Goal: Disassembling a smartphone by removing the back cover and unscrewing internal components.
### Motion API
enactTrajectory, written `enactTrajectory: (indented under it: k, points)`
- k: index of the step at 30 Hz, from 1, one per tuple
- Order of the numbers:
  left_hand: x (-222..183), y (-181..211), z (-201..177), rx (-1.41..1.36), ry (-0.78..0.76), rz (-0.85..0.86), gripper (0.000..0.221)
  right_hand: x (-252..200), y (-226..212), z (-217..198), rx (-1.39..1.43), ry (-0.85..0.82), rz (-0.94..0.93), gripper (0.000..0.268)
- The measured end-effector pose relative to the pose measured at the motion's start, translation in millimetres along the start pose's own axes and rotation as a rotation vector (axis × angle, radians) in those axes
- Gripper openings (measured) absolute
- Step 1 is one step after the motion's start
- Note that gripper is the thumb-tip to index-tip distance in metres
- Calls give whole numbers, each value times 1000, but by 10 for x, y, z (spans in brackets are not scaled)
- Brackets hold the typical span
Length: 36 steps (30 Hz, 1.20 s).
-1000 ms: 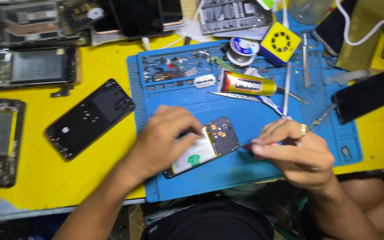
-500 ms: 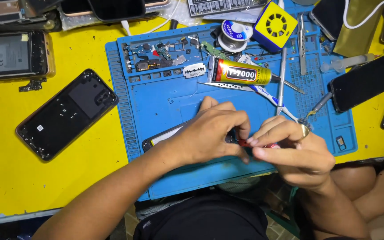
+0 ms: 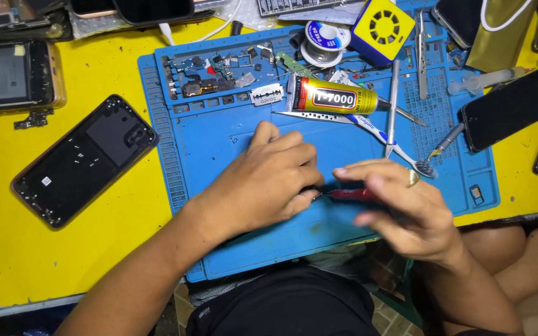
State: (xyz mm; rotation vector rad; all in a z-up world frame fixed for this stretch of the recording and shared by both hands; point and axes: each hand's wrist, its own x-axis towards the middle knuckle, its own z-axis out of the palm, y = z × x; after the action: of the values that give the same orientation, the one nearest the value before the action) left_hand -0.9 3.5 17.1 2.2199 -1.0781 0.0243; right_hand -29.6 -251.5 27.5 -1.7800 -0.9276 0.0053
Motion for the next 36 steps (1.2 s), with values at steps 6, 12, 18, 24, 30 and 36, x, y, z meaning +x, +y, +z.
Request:
enactTrajectory:
  k: [6, 12, 18, 24, 30, 36]
  points:
    - [18, 80, 141, 228, -53, 39, 19, -11, -56, 67, 16, 104, -149, 31]
    - [30, 127, 219, 264, 20, 50, 26, -85, -111, 60, 40, 88, -120, 39]
    - [59, 260, 219, 462, 137, 127, 31, -192, -110, 54, -114, 258, -37, 57]
    - [59, 161, 171, 441, 139, 85, 18, -236, -31, 143, -250, 259, -28, 63]
    - [-96, -47, -154, 250, -56, -278, 7, -197, -38, 213, -71, 203, -71, 71]
    - [-164, -105, -207, 161, 49, -266, 23, -152, -9, 257, -77, 201, -88, 65]
